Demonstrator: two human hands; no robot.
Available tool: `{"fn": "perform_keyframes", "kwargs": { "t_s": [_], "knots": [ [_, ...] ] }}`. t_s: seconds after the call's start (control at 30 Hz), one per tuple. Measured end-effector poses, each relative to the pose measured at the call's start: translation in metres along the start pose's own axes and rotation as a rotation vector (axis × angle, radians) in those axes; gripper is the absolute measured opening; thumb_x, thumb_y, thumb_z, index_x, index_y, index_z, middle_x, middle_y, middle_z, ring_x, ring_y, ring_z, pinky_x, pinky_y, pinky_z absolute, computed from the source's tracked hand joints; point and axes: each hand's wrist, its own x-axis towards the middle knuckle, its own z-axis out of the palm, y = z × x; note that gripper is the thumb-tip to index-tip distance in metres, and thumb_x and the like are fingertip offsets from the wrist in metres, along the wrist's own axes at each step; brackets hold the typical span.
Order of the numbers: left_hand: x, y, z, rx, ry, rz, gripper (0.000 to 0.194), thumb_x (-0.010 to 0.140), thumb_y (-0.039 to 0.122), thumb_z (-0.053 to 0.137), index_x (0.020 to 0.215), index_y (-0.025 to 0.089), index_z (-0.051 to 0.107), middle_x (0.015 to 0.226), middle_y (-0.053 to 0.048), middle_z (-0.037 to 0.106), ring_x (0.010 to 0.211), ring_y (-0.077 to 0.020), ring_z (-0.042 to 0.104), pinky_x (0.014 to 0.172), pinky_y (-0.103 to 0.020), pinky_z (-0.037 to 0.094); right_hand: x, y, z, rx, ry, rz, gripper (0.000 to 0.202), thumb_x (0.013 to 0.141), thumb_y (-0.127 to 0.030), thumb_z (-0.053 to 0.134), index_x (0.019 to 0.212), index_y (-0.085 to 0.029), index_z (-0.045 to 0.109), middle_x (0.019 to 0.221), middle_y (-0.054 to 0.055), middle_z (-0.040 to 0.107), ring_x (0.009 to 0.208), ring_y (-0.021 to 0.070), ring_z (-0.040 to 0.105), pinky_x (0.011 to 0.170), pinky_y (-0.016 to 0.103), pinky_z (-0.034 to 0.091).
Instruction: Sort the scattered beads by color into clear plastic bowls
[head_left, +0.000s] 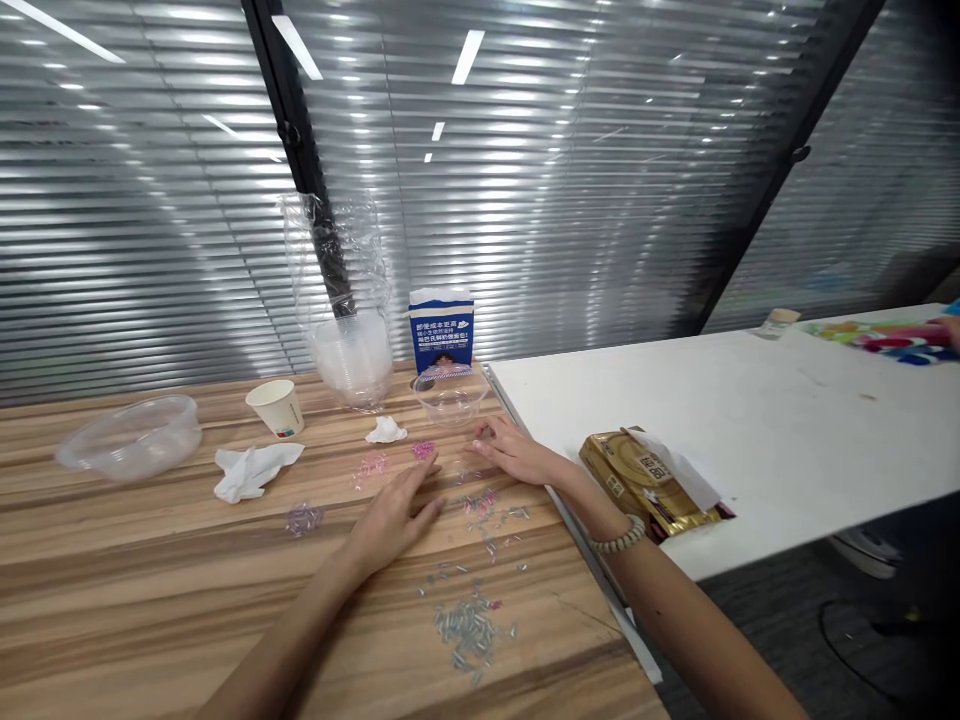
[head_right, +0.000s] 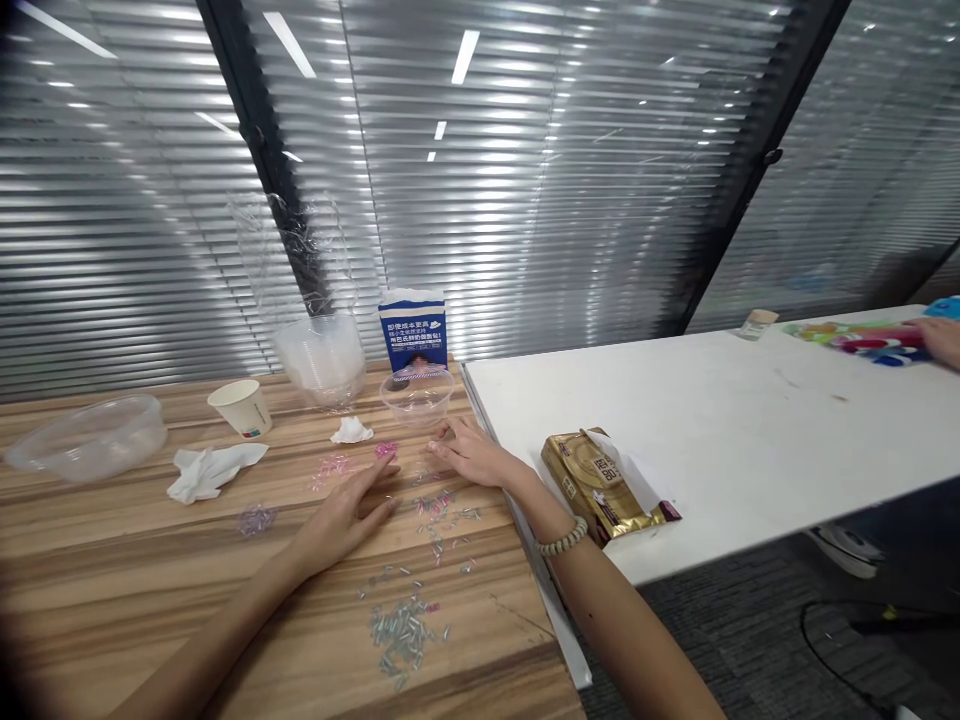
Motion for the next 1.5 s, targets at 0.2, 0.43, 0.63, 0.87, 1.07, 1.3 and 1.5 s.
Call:
{"fn": "perform_keyframes", "kwargs": {
  "t_s": [0.2, 0.43, 0.63, 0.87, 1.07, 1.3, 1.5],
  "knots": [
    [0.0, -0.004, 0.001, -0.089, 0.031, -0.019, 0.057, 0.086, 0.03, 0.049, 0.138, 0.022, 0.026, 0.118, -0.009, 0.059, 0.109, -0.0204, 0.056, 0.096, -0.042, 0.045, 0.001, -0.006, 0.005, -0.098, -0.077, -0.044, 0.054, 0.093, -0.052, 0.019, 0.107, -0.027, 0.065, 0.115, 0.006, 0.046, 0.111, 0.0223, 0.034, 0.101, 0.046, 0.026],
    [0.001, -0.002, 0.001, -0.058, 0.037, 0.0, 0.056, 0.087, 0.03, 0.047, 0.138, 0.02, 0.027, 0.13, -0.011, 0.05, 0.118, -0.0215, 0.05, 0.101, -0.043, 0.041, 0.001, -0.015, 0.011, -0.078, -0.101, -0.086, 0.05, 0.093, -0.05, 0.018, 0.117, -0.032, 0.058, 0.121, 0.005, 0.043, 0.116, 0.0225, 0.032, 0.102, 0.047, 0.026],
    [-0.001, 0.005, -0.004, -0.019, -0.123, 0.018, 0.054, 0.091, 0.028, 0.042, 0.141, 0.022, 0.022, 0.136, -0.006, 0.045, 0.126, -0.0179, 0.041, 0.107, -0.041, 0.034, 0.002, 0.008, 0.0, -0.023, -0.02, -0.011, 0.047, 0.092, -0.047, 0.033, 0.132, -0.025, 0.045, 0.123, 0.007, 0.045, 0.119, 0.021, 0.033, 0.107, 0.04, 0.025],
    [-0.001, 0.006, -0.005, -0.006, -0.047, 0.003, 0.041, 0.088, 0.031, 0.048, 0.128, 0.019, 0.046, 0.123, -0.006, 0.057, 0.114, -0.0196, 0.052, 0.101, -0.038, 0.041, 0.001, 0.012, 0.001, -0.053, -0.042, -0.039, 0.051, 0.088, -0.048, 0.045, 0.132, -0.025, 0.044, 0.124, 0.009, 0.045, 0.118, 0.0225, 0.036, 0.106, 0.041, 0.027],
    [-0.001, 0.005, -0.007, -0.04, 0.006, 0.032, 0.04, 0.086, 0.033, 0.051, 0.123, 0.019, 0.05, 0.11, -0.006, 0.064, 0.103, -0.0197, 0.059, 0.094, -0.037, 0.047, 0.002, 0.018, 0.008, -0.086, -0.038, -0.044, 0.053, 0.086, -0.049, 0.048, 0.132, -0.025, 0.045, 0.123, 0.009, 0.043, 0.117, 0.0242, 0.036, 0.105, 0.043, 0.028],
    [-0.002, 0.021, -0.008, 0.115, -0.177, 0.121, 0.051, 0.094, 0.037, 0.037, 0.14, 0.021, 0.024, 0.142, -0.007, 0.036, 0.13, -0.02, 0.034, 0.109, -0.042, 0.03, 0.003, 0.016, 0.01, -0.112, -0.005, -0.074, 0.047, 0.087, -0.046, 0.048, 0.127, -0.023, 0.05, 0.12, 0.01, 0.045, 0.113, 0.0232, 0.039, 0.103, 0.042, 0.03],
    [0.001, 0.03, -0.01, 0.195, -0.238, 0.168, 0.048, 0.096, 0.036, 0.028, 0.142, 0.025, 0.019, 0.143, -0.003, 0.033, 0.132, -0.0179, 0.029, 0.112, -0.042, 0.023, 0.002, 0.014, 0.01, -0.066, 0.008, -0.064, 0.047, 0.087, -0.047, 0.047, 0.127, -0.022, 0.051, 0.119, 0.01, 0.046, 0.113, 0.0229, 0.04, 0.102, 0.042, 0.032]
  ]
}}
